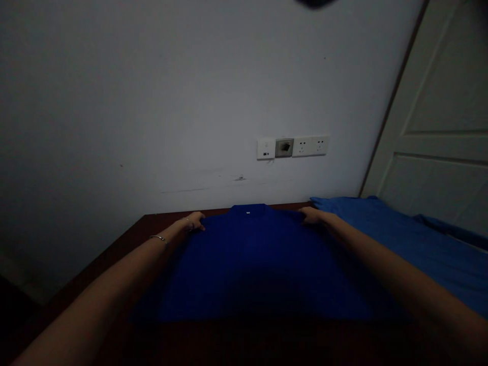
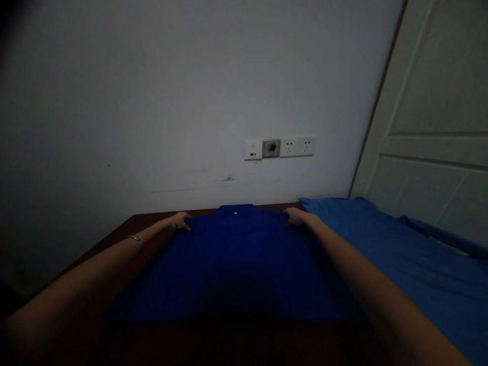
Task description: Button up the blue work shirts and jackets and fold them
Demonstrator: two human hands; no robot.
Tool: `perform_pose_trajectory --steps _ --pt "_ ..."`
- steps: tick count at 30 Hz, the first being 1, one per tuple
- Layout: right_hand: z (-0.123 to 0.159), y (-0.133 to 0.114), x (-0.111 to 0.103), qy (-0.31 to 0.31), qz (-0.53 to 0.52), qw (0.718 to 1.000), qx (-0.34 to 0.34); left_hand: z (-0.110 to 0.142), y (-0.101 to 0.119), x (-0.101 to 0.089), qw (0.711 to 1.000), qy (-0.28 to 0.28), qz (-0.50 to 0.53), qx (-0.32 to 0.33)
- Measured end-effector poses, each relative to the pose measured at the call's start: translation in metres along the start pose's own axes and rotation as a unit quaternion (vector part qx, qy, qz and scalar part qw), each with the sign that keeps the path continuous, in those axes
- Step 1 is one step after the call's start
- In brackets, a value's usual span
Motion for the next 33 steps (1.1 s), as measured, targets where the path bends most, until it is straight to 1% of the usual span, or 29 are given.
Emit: perform_pose_trajectory --steps 2,5,8,11,13,16,19,24,26,28,31,33 --pt "0.007 -0.005 -0.009 0.012 0.006 1.000 -0.014 0.006 -0.002 -0.007 1.000 -0.009 0.028 -0.002" --pt "0.020 -0.011 -0.030 0.022 0.000 0.999 -0.030 0.014 -0.007 -0.027 0.997 -0.020 0.070 0.002" --pt "0.032 -0.014 -0.055 0.014 -0.031 0.999 -0.028 0.020 -0.009 -0.056 0.994 -0.041 0.102 0.016" --pt "0.049 -0.019 -0.083 -0.004 -0.075 0.997 -0.030 0.030 -0.008 -0.086 0.992 -0.062 0.105 0.031" --pt "0.066 -0.024 -0.101 -0.019 -0.106 0.993 -0.041 0.039 -0.005 -0.105 0.992 -0.069 0.100 0.036" --pt "0.095 -0.031 -0.128 -0.032 -0.150 0.986 -0.070 0.050 0.000 -0.128 0.993 -0.064 0.089 0.033" --pt "0.123 -0.034 -0.153 -0.026 -0.163 0.982 -0.095 0.046 0.007 -0.145 0.994 -0.051 0.084 0.038" --pt "0.159 -0.029 -0.186 -0.012 -0.168 0.980 -0.103 0.020 0.025 -0.175 0.994 -0.008 0.094 0.057" --pt "0.175 -0.032 -0.195 -0.010 -0.175 0.979 -0.100 0.018 0.032 -0.189 0.992 0.013 0.099 0.071" --pt "0.192 -0.038 -0.199 -0.010 -0.182 0.979 -0.093 0.021 0.038 -0.200 0.991 0.033 0.097 0.086" --pt "0.214 -0.052 -0.192 -0.003 -0.191 0.978 -0.079 0.026 0.044 -0.212 0.990 0.083 0.072 0.092" --pt "0.229 -0.063 -0.184 0.011 -0.196 0.978 -0.067 0.028 0.048 -0.216 0.986 0.131 0.047 0.095"
Point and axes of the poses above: each hand's wrist, its own z-axis away from the middle knuckle, its own x-axis out of the palm, y = z × x, the point moved 5 cm from there along -z, towards the middle knuckle, and after that the axes turned 3 degrees about -y, right-handed, at the moved point
